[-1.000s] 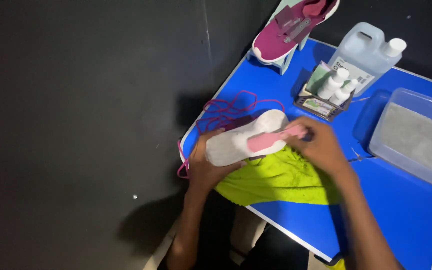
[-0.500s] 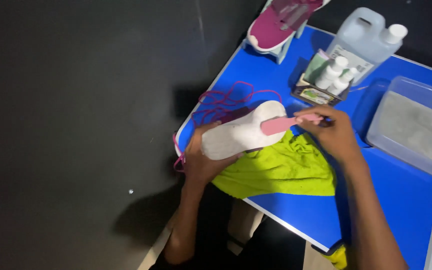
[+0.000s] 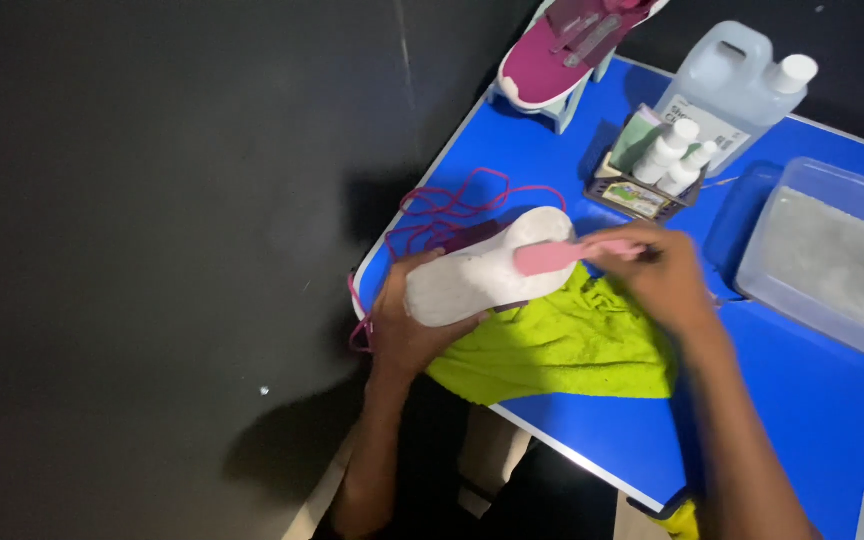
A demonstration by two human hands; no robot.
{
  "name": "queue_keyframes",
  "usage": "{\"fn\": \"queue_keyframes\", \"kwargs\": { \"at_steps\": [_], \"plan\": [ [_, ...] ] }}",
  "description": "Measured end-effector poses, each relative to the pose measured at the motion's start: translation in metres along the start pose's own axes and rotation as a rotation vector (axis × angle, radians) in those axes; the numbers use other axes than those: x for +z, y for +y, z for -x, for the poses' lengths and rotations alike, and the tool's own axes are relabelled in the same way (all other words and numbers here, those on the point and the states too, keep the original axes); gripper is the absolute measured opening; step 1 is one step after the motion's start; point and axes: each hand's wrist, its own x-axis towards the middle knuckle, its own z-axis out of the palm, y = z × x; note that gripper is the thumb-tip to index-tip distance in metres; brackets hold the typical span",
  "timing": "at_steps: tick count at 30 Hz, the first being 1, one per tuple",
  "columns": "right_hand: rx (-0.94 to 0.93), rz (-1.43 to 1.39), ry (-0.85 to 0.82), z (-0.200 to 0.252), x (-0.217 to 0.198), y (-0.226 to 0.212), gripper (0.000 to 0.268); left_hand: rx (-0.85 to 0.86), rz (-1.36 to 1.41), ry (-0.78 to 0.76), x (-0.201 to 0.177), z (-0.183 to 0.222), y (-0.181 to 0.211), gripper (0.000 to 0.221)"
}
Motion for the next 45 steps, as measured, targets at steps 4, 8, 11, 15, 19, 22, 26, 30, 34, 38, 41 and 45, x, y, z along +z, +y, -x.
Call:
{"fn": "queue_keyframes", "kwargs": {
  "at_steps": [4, 8, 11, 15, 19, 22, 26, 30, 34, 38, 41, 45],
  "plan": [
    [0.001, -0.099, -0.092, 0.005, 0.030, -0.038, 0.019, -0.067, 0.021, -0.041, -0.004, 0.006, 0.005, 0.085],
    [0.073, -0.044, -0.060, -0.001, 0.000, 0.007, 0.022, -0.122, 0.023, -0.038, 0.001, 0.005, -0.001, 0.087],
    [0.055, -0.003, -0.045, -0.005, -0.003, 0.028, 0.022, -0.131, 0.046, -0.014, -0.003, 0.003, -0.002, 0.087],
    [0.024, -0.108, -0.118, 0.003, 0.031, -0.019, 0.026, -0.111, -0.004, -0.011, -0.002, 0.006, 0.001, 0.086],
    [0.034, -0.163, -0.161, -0.001, 0.011, -0.016, 0.026, -0.127, -0.043, -0.049, -0.001, 0.003, 0.008, 0.085],
    [0.029, -0.060, -0.130, -0.007, -0.008, 0.029, 0.023, -0.179, -0.033, -0.034, -0.004, 0.003, 0.002, 0.087],
    [0.029, -0.045, -0.071, -0.002, 0.005, 0.000, 0.023, -0.130, 0.033, -0.036, 0.000, -0.001, 0.003, 0.087],
    [-0.036, -0.123, -0.181, 0.002, 0.031, -0.047, 0.020, -0.146, -0.021, -0.083, -0.003, 0.002, 0.004, 0.086],
    [0.010, -0.066, -0.156, -0.002, 0.000, -0.013, 0.029, -0.140, 0.000, -0.038, -0.002, 0.002, 0.005, 0.088],
    [0.051, -0.040, -0.091, 0.002, 0.001, -0.015, 0.021, -0.059, 0.019, -0.025, -0.001, 0.001, 0.004, 0.087],
    [0.030, -0.087, -0.134, 0.002, 0.020, -0.040, 0.021, -0.059, 0.005, -0.045, -0.002, 0.001, 0.007, 0.087],
    [0.072, -0.011, -0.186, -0.003, 0.007, -0.042, 0.026, -0.053, 0.021, -0.039, -0.003, 0.001, 0.009, 0.086]
  ]
}}
